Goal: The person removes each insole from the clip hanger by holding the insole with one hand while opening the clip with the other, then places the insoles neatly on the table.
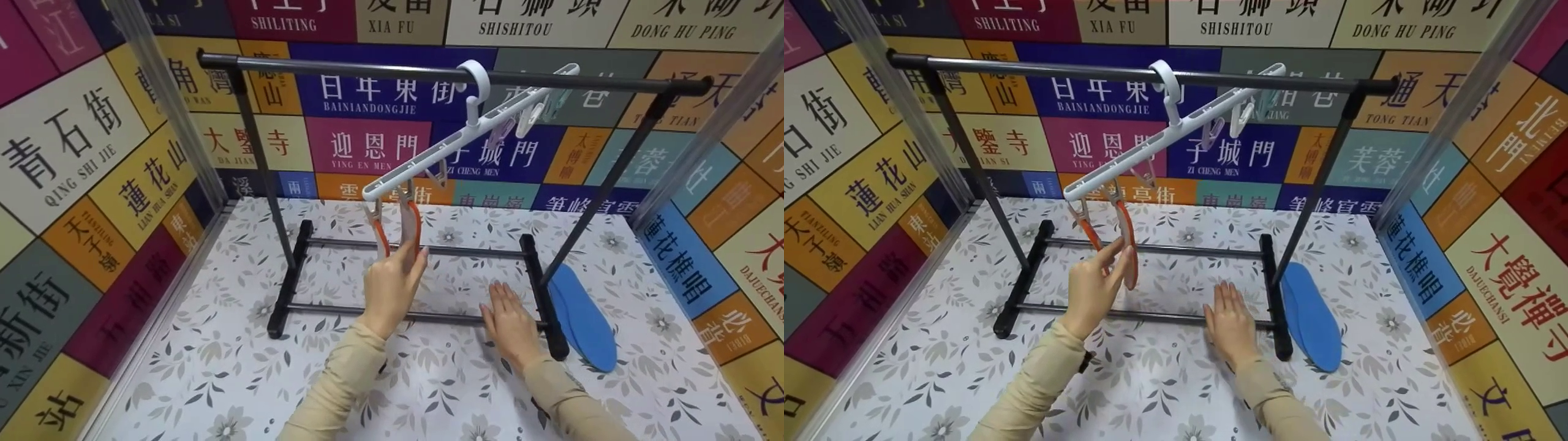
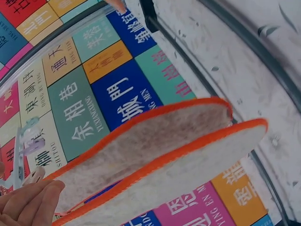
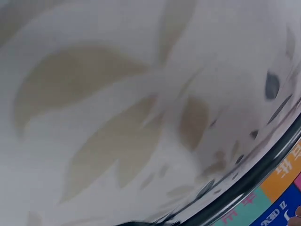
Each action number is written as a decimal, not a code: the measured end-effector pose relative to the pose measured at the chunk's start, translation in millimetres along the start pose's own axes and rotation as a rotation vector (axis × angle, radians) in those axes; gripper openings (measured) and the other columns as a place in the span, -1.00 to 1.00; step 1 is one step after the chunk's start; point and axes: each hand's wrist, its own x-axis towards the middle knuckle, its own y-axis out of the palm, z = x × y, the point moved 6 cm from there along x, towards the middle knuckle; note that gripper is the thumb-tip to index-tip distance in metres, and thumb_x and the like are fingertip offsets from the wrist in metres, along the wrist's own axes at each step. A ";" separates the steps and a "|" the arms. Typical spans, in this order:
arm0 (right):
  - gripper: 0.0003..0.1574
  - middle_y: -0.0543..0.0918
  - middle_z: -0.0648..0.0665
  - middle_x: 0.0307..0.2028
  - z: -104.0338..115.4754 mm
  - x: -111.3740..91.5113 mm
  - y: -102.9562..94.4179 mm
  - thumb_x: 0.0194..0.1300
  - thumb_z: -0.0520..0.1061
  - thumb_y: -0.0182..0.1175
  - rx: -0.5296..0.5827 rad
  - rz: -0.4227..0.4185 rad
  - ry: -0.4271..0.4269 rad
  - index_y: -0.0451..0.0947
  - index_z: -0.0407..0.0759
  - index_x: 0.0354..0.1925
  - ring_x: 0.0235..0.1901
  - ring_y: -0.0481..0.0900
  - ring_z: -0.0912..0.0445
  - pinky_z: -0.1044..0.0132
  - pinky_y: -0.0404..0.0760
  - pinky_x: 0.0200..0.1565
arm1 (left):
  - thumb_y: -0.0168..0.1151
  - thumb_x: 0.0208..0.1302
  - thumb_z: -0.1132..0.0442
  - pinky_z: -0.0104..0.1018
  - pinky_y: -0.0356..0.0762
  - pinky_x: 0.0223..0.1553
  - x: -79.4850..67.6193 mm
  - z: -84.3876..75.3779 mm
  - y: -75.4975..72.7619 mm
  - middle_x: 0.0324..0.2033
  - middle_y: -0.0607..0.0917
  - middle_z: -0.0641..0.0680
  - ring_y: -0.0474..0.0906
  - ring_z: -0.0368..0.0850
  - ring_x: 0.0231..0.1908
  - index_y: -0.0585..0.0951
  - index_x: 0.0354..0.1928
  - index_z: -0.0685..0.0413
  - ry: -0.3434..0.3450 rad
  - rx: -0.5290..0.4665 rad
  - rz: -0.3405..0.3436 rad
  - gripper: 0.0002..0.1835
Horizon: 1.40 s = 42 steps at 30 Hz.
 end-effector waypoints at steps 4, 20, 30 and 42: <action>-0.34 0.55 -0.40 0.20 15.1 3.0 8.5 0.30 -0.05 0.25 0.016 0.035 0.009 0.46 -0.44 0.23 0.24 0.49 -0.27 -0.10 0.47 0.22 | 0.20 0.39 0.04 -0.15 0.54 -0.57 5.2 -0.4 -3.9 -0.47 0.79 0.10 0.64 -0.03 -0.63 0.71 0.02 0.12 0.000 0.014 0.015 -0.65; -0.15 0.39 -0.44 0.33 59.3 34.5 38.0 0.32 0.13 0.22 0.041 0.085 -0.032 0.34 -0.41 0.34 0.36 0.33 -0.29 -0.07 0.39 0.30 | 0.07 0.47 -0.02 0.01 0.60 -0.43 43.8 -0.8 -2.4 -0.54 0.71 0.24 0.65 0.13 -0.56 0.55 0.23 0.19 -0.116 0.021 0.110 -0.50; 0.00 0.34 -0.39 0.38 81.5 54.3 47.8 0.36 0.32 0.10 0.045 0.205 0.056 0.25 -0.42 0.39 0.40 0.28 -0.25 -0.01 0.34 0.35 | 0.02 0.49 -0.09 -0.04 0.54 -0.52 65.2 3.2 0.1 -0.67 0.62 0.16 0.57 0.05 -0.65 0.59 0.13 0.16 -0.164 0.031 0.157 -0.51; 0.07 0.33 -0.34 0.40 101.0 81.7 49.9 0.38 0.44 -0.02 0.140 0.294 0.110 0.20 -0.34 0.44 0.42 0.27 -0.18 -0.02 0.37 0.32 | 0.14 0.42 -0.07 0.00 0.60 -0.35 92.5 19.1 5.7 -0.47 0.74 0.27 0.70 0.19 -0.43 0.65 -0.14 0.22 -0.253 0.043 0.144 -0.57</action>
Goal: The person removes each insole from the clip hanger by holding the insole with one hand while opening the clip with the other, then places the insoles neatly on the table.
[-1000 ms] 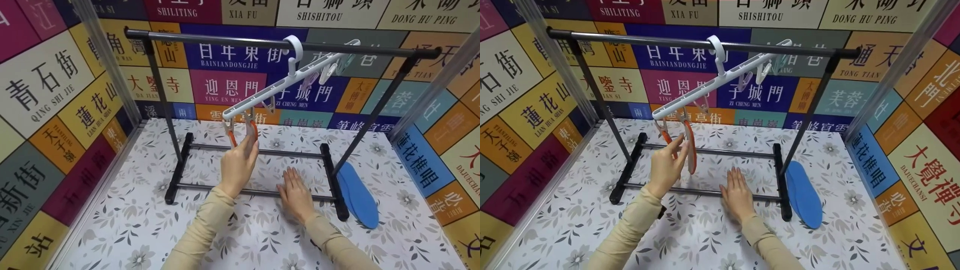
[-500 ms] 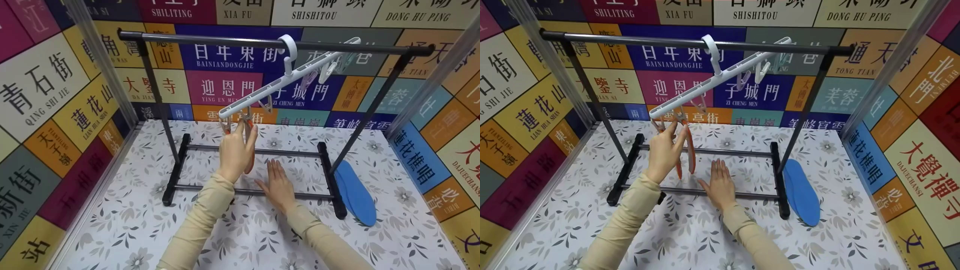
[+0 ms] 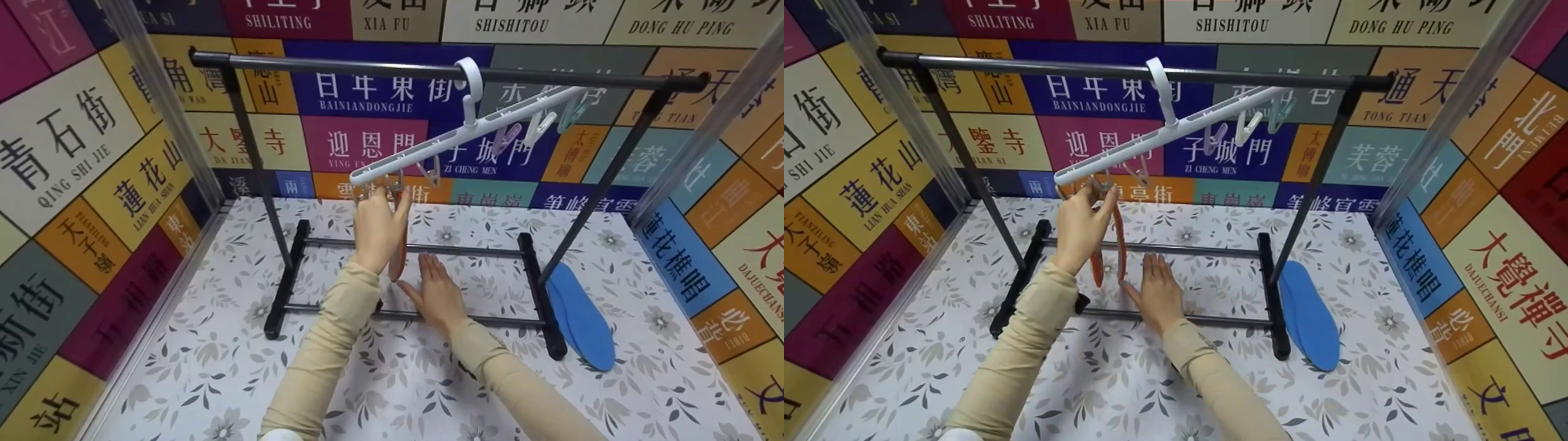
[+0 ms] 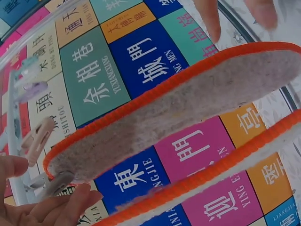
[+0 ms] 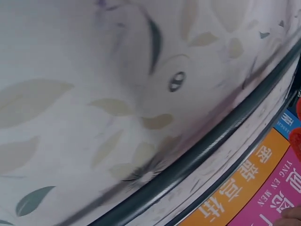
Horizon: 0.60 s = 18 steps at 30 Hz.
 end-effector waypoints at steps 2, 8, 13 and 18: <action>0.09 0.29 -0.31 0.43 1.3 4.7 -0.6 0.36 0.47 -0.03 0.025 0.032 0.030 0.16 -0.31 0.47 0.44 0.24 -0.17 -0.04 0.39 0.31 | 0.16 0.40 -0.08 -0.02 0.60 -0.32 4.4 -0.2 -0.3 -0.46 0.74 0.26 0.71 0.18 -0.42 0.65 -0.14 0.22 -0.004 0.007 -0.002 -0.55; 0.07 0.39 -0.38 0.36 8.4 19.1 -2.9 0.35 0.45 0.02 0.019 -0.012 0.010 0.22 -0.34 0.43 0.37 0.35 -0.21 -0.09 0.51 0.18 | 0.20 0.36 -0.14 -0.05 0.59 -0.32 15.5 -0.9 4.4 -0.48 0.74 0.16 0.69 0.13 -0.41 0.66 -0.21 0.17 -0.036 0.043 0.010 -0.55; -0.01 0.48 -0.36 0.29 15.1 25.3 -3.6 0.34 0.41 0.07 -0.029 -0.084 -0.035 0.33 -0.32 0.37 0.28 0.46 -0.22 -0.09 0.61 0.02 | 0.18 0.32 -0.23 -0.04 0.58 -0.35 22.1 1.7 7.1 -0.56 0.70 0.11 0.68 0.10 -0.45 0.63 -0.37 0.11 -0.066 0.073 -0.008 -0.50; -0.19 0.52 -0.31 0.27 18.7 28.2 -1.1 0.42 0.27 0.09 -0.040 -0.099 -0.051 0.40 -0.30 0.33 0.26 0.49 -0.19 -0.07 0.62 0.03 | 0.15 0.29 -0.31 -0.05 0.59 -0.34 28.0 4.9 11.7 -0.57 0.69 0.10 0.68 0.11 -0.43 0.63 -0.39 0.11 -0.106 0.093 0.004 -0.43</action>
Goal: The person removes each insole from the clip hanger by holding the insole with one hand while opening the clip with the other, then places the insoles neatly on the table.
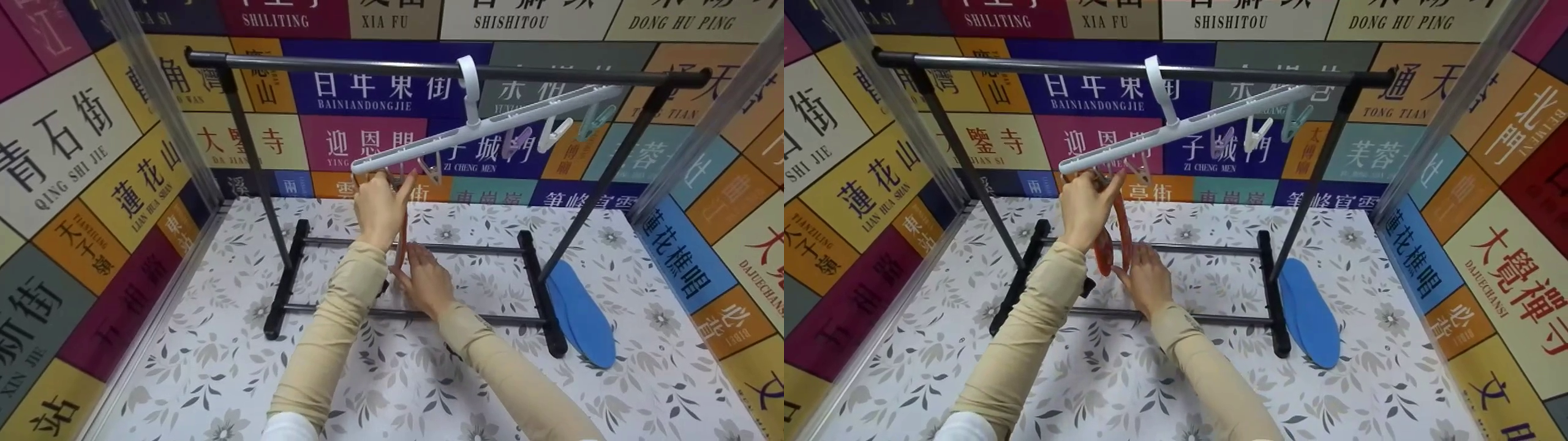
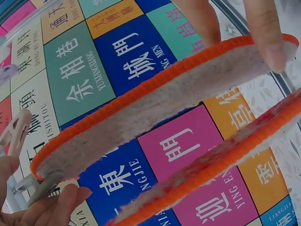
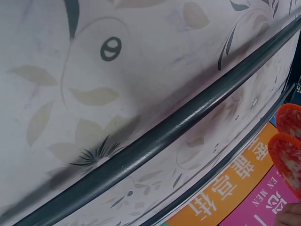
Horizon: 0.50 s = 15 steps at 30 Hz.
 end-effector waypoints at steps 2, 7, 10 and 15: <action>-0.28 0.53 -0.30 0.26 2.3 1.0 1.1 0.46 0.20 0.07 0.000 0.003 -0.011 0.42 -0.30 0.31 0.25 0.50 -0.18 -0.07 0.62 0.04 | 0.15 0.31 -0.29 -0.03 0.60 -0.32 2.0 1.4 0.8 -0.53 0.71 0.13 0.69 0.15 -0.38 0.64 -0.37 0.13 -0.020 0.007 0.001 -0.44; -0.31 0.55 -0.30 0.23 5.4 2.7 -0.4 0.45 0.15 0.11 -0.017 -0.033 -0.010 0.44 -0.32 0.28 0.23 0.52 -0.17 -0.05 0.64 -0.01 | 0.12 0.38 -0.22 -0.02 0.62 -0.27 5.3 2.0 1.1 -0.43 0.75 0.18 0.70 0.19 -0.31 0.66 -0.32 0.16 -0.021 0.001 0.001 -0.47; -0.20 0.55 -0.33 0.23 6.4 3.5 -2.1 0.40 0.22 0.14 -0.027 -0.051 -0.005 0.42 -0.36 0.29 0.23 0.52 -0.19 -0.06 0.65 -0.04 | 0.12 0.38 -0.21 -0.05 0.61 -0.32 6.2 1.9 0.6 -0.48 0.74 0.15 0.70 0.15 -0.37 0.67 -0.36 0.15 -0.005 -0.006 -0.002 -0.47; -0.26 0.55 -0.32 0.23 7.1 5.3 -3.4 0.45 0.19 0.08 -0.011 -0.064 0.003 0.40 -0.34 0.32 0.21 0.54 -0.19 -0.06 0.66 -0.06 | 0.14 0.37 -0.18 -0.09 0.58 -0.40 5.8 1.5 -0.8 -0.55 0.72 0.11 0.67 0.08 -0.48 0.66 -0.44 0.13 0.021 -0.020 -0.016 -0.50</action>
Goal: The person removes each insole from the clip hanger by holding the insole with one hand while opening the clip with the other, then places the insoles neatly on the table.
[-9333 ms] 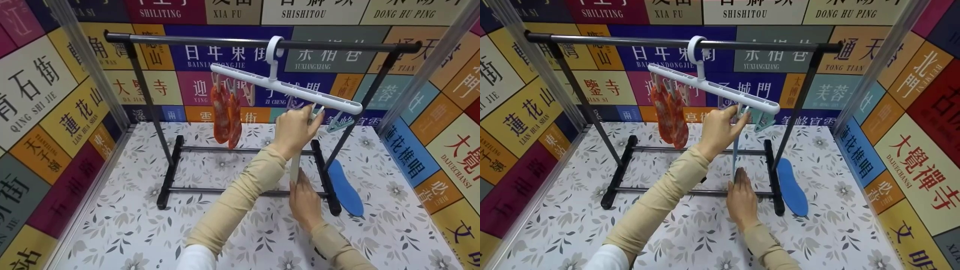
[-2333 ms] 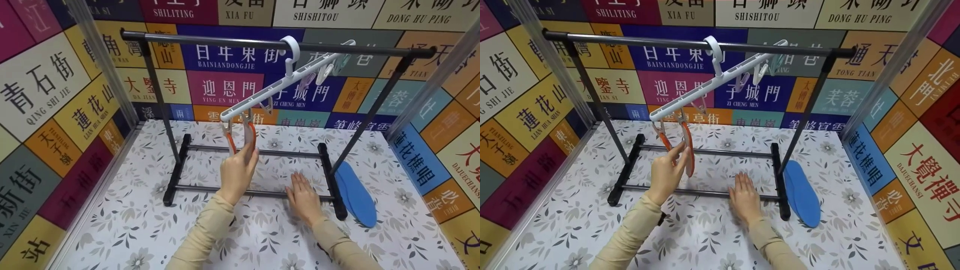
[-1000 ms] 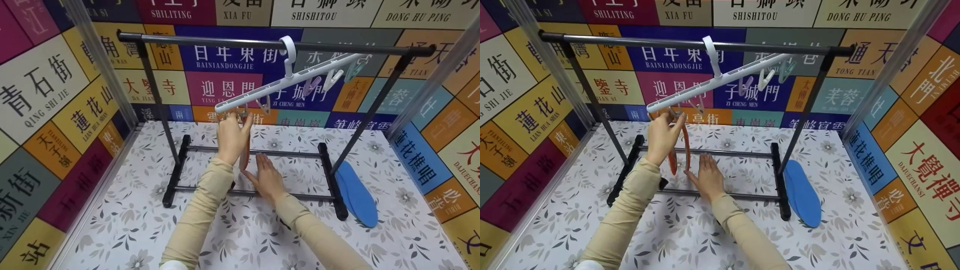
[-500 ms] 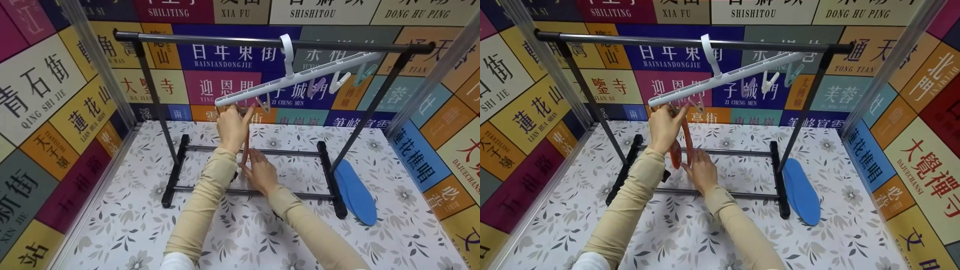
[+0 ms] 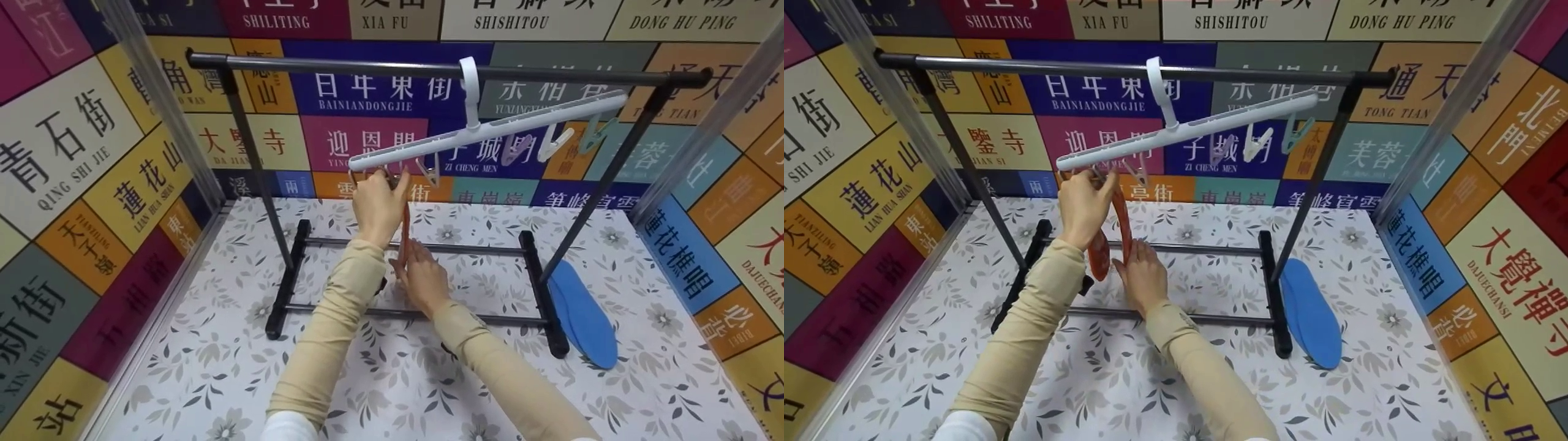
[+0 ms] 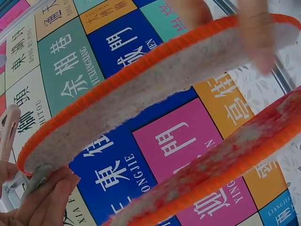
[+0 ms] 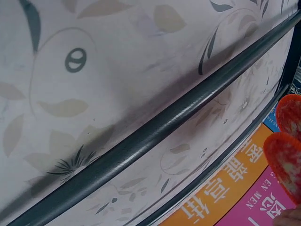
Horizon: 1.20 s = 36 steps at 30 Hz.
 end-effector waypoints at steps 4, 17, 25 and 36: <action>-0.39 0.58 -0.30 0.20 -0.8 -1.7 -0.8 0.49 0.06 0.06 0.012 -0.042 -0.001 0.42 -0.31 0.30 0.16 0.57 -0.17 -0.07 0.67 -0.09 | 0.15 0.37 -0.15 -0.10 0.57 -0.43 -0.8 -0.9 0.0 -0.56 0.72 0.11 0.66 0.06 -0.51 0.67 -0.43 0.14 0.017 -0.007 -0.003 -0.51; -0.56 0.65 -0.28 0.12 -3.8 -17.4 -5.5 0.46 -0.07 0.07 0.072 -0.132 -0.015 0.54 -0.33 0.15 -0.03 0.69 -0.18 -0.04 0.69 -0.19 | 0.12 0.37 -0.06 -0.09 0.47 -0.48 -3.4 -1.1 -5.4 -0.66 0.58 0.04 0.51 0.01 -0.60 0.49 -0.61 0.01 0.079 -0.034 -0.055 -0.57; -0.53 0.60 -0.26 0.18 -15.3 -30.3 -9.9 0.44 -0.12 0.08 0.134 -0.111 0.016 0.50 -0.33 0.21 -0.12 0.70 -0.23 -0.03 0.69 -0.20 | 0.16 0.34 0.03 -0.08 0.45 -0.48 -2.1 -1.9 -11.5 -0.66 0.61 0.09 0.50 0.05 -0.58 0.51 -0.62 0.04 0.097 -0.088 -0.094 -0.61; -0.59 0.71 -0.27 -0.14 -42.1 -50.2 -23.3 0.46 -0.09 0.08 0.137 -0.113 0.118 0.51 -0.20 0.19 -0.46 0.68 -0.26 -0.10 0.60 -0.48 | 0.17 0.36 -0.01 -0.14 0.46 -0.50 -0.3 0.5 -10.4 -0.66 0.62 0.06 0.53 -0.01 -0.60 0.59 -0.56 0.09 0.077 -0.115 -0.038 -0.60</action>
